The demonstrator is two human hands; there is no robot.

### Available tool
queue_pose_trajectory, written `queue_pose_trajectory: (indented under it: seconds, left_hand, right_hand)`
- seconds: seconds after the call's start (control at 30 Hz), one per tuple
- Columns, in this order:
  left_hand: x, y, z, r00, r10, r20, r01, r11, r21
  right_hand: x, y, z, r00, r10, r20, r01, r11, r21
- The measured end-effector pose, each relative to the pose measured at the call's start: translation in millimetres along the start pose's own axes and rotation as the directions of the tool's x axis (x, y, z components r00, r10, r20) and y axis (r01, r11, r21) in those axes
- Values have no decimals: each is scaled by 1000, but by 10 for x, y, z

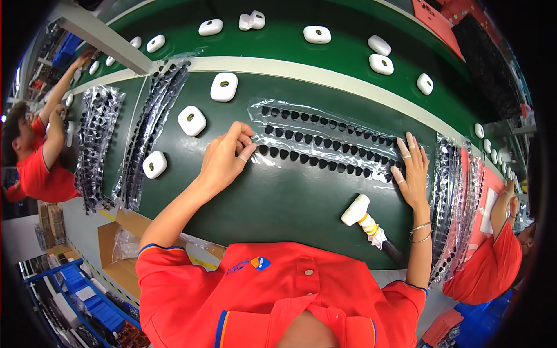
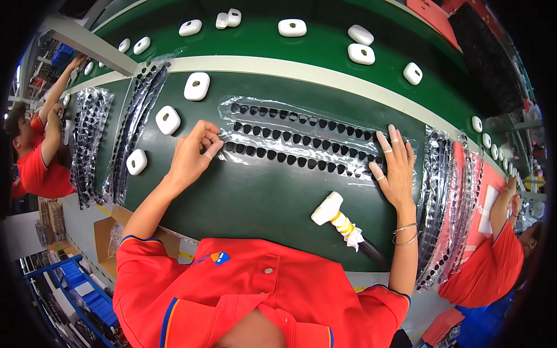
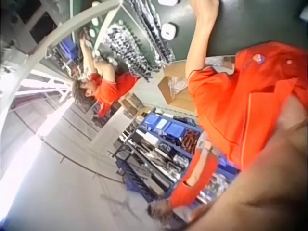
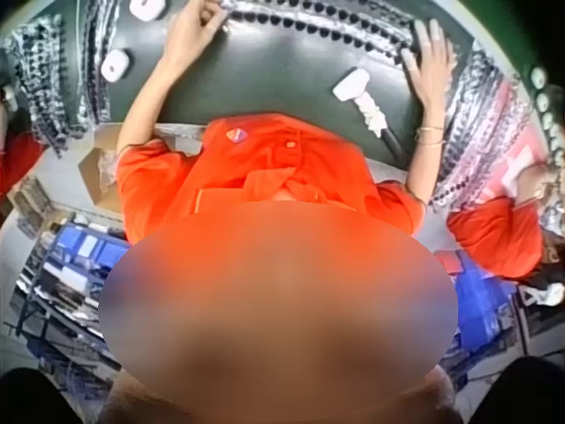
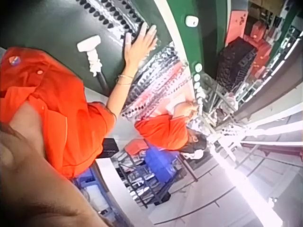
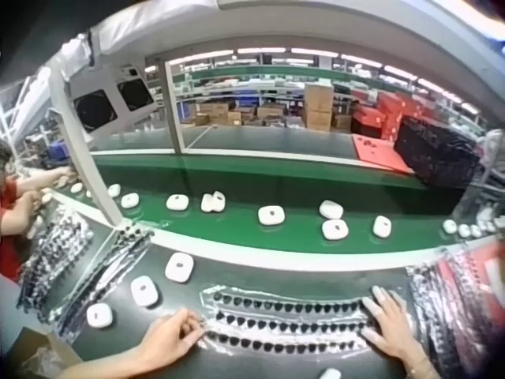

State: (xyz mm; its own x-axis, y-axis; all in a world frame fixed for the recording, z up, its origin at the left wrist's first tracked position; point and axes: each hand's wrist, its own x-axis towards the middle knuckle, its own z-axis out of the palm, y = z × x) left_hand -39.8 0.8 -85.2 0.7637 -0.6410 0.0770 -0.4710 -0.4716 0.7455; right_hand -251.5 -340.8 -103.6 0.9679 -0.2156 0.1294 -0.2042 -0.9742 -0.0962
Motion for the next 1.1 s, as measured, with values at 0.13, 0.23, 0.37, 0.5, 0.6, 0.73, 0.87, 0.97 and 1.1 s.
queue_pose_trajectory:
  seconds: [0.13,0.23,0.37,0.5,0.6,0.73,0.87,0.97,1.1]
  left_hand:
    - [-13,31,4,995,-92,45,80,973,217]
    - [4,-23,5,992,111,-61,-78,914,398]
    - [65,102,104,903,429,-30,-360,791,494]
    - [152,96,306,844,366,392,-510,772,380]
    - [226,69,247,853,335,400,-475,816,330]
    - [620,392,200,875,433,216,-481,827,291]
    - [1571,518,530,809,567,156,-582,735,349]
    - [2391,480,1019,856,503,116,-498,747,440]
    - [3007,612,1583,956,279,94,-285,795,536]
  right_hand:
    - [11,-7,17,1000,4,7,-4,1000,13]
    - [23,2,13,1000,4,4,-4,1000,13]
    - [43,-7,-41,1000,11,25,-11,1000,-14]
    - [33,67,-42,999,11,51,-12,1000,25]
    - [77,118,-100,992,0,125,-16,992,126]
    - [231,223,-388,993,114,-21,-100,932,348]
    - [861,671,-423,920,207,-333,-60,913,404]
    - [1263,1010,-243,883,365,-296,-329,930,164]
    - [1562,1397,19,785,601,-151,-558,791,251]
